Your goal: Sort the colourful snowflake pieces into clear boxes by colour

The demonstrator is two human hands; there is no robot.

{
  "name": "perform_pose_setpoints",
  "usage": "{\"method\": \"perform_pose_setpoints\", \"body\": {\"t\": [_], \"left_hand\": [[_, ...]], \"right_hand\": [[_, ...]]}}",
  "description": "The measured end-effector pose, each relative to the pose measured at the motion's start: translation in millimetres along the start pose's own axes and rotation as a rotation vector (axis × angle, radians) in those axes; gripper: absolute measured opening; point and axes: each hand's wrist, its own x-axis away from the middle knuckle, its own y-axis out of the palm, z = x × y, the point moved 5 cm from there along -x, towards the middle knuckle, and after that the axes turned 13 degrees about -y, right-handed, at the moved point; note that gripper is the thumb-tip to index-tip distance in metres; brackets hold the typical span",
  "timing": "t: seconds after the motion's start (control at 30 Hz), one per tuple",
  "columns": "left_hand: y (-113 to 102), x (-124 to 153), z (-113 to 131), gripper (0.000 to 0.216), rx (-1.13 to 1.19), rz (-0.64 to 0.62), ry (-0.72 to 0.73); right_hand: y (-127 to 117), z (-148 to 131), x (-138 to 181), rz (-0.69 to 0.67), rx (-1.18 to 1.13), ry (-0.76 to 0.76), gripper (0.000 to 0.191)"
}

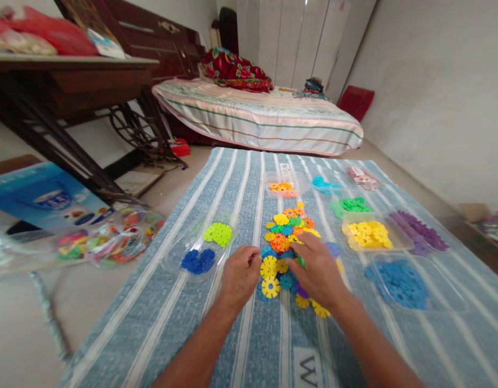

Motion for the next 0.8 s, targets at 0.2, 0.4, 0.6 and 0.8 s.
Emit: {"method": "perform_pose_setpoints", "body": {"t": [0.2, 0.4, 0.6, 0.8], "left_hand": [[1, -1, -1, 0.016, -0.03, -0.002, -0.009], [2, 0, -3, 0.016, -0.02, -0.01, -0.002], [3, -1, -3, 0.015, -0.037, -0.018, 0.018], [4, 0, -1, 0.016, -0.053, -0.024, 0.052]], "right_hand": [[38, -39, -12, -0.258, -0.023, -0.044, 0.022], [40, -34, -7, -0.23, -0.096, 0.007, 0.021], [38, -21, -6, -0.126, -0.277, 0.082, 0.006], [31, -6, -3, -0.032, -0.369, 0.12, 0.012]]}}
